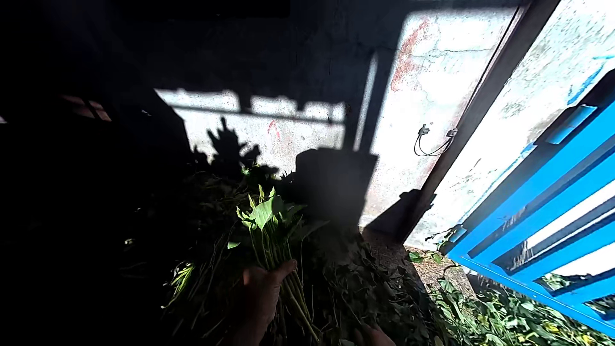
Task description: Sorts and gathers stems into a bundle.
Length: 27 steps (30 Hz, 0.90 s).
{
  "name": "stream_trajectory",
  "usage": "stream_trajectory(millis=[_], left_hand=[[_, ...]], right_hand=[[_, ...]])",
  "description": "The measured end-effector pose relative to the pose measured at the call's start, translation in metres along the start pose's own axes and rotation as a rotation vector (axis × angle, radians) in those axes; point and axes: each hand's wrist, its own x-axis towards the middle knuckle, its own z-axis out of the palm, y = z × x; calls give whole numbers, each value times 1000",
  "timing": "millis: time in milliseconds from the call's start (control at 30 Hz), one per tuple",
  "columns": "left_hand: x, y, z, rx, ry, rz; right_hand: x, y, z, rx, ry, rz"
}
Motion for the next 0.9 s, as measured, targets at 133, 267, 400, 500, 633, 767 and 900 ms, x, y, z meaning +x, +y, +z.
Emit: stream_trajectory(millis=[133,267,400,500,633,767,900], left_hand=[[-10,-7,10,-46,-128,-73],[-11,-10,10,-45,-170,-111],[-6,-10,8,-79,-124,-124],[-4,-6,5,-85,-131,-139],[-5,-4,5,-40,-178,-120],[-12,-8,7,84,-253,-89],[-15,-10,9,89,-307,-72]], right_hand=[[1,-75,-23,604,211,-466],[2,-115,-20,965,143,-559],[-3,-129,-27,1234,96,-421],[-7,-130,-26,1358,149,-362],[0,-140,-37,1334,283,-331],[12,-158,-63,1269,282,-394],[20,-168,-76,1302,258,-422]])
